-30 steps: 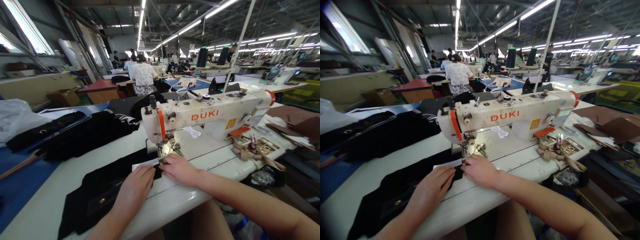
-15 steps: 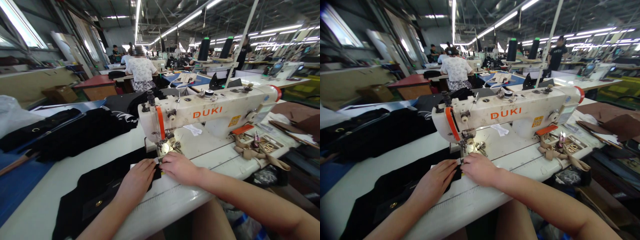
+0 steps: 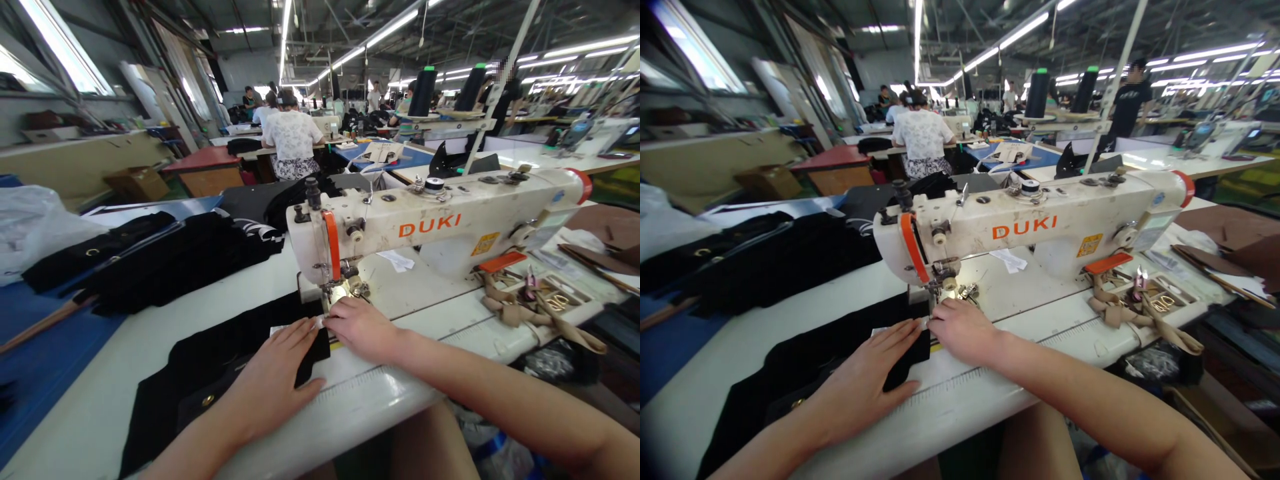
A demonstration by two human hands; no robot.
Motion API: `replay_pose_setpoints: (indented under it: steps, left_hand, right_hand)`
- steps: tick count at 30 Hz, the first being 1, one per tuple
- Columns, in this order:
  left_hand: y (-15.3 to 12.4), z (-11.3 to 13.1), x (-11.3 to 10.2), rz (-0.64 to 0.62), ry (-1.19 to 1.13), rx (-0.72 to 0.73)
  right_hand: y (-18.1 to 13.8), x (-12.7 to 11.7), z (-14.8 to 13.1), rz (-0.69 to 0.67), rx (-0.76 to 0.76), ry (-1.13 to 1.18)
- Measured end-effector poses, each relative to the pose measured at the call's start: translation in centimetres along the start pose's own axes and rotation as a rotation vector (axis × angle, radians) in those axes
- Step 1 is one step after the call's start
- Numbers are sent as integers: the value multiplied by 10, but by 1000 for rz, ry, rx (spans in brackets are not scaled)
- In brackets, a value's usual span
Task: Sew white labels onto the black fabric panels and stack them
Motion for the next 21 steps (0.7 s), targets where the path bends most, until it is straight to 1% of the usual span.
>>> replay_pose_setpoints:
  steps: [1, 3, 6, 8, 10, 15, 18, 21]
  left_hand:
    - [-1, 1, 1, -4, 24, 11]
    - [0, 2, 4, 27, 87, 46]
    - [4, 4, 14, 131, 172, 103]
    - [9, 4, 20, 195, 199, 112]
    - [15, 3, 23, 226, 209, 110]
    - [28, 4, 18, 191, 175, 92]
    - [29, 3, 16, 178, 135, 71]
    - [28, 1, 19, 196, 94, 64]
  right_hand:
    - [0, 1, 0, 5, -5, -6]
    - [1, 3, 1, 11, -14, -15]
    - [2, 6, 4, 28, -29, -22]
    - [3, 7, 7, 36, -33, -23]
    - [3, 7, 12, 41, -26, -20]
    - [4, 4, 21, 29, 2, 15]
    - [4, 4, 24, 19, 22, 15]
    - [4, 5, 24, 17, 42, 32]
Point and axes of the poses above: each hand's wrist, its own y-axis towards the middle knuckle, its own x-axis out of the palm, z = x × y, the point moved 4 cm from there along y, towards the middle knuckle, and after that the axes turned 3 degrees about -x, right-handed, at the moved point
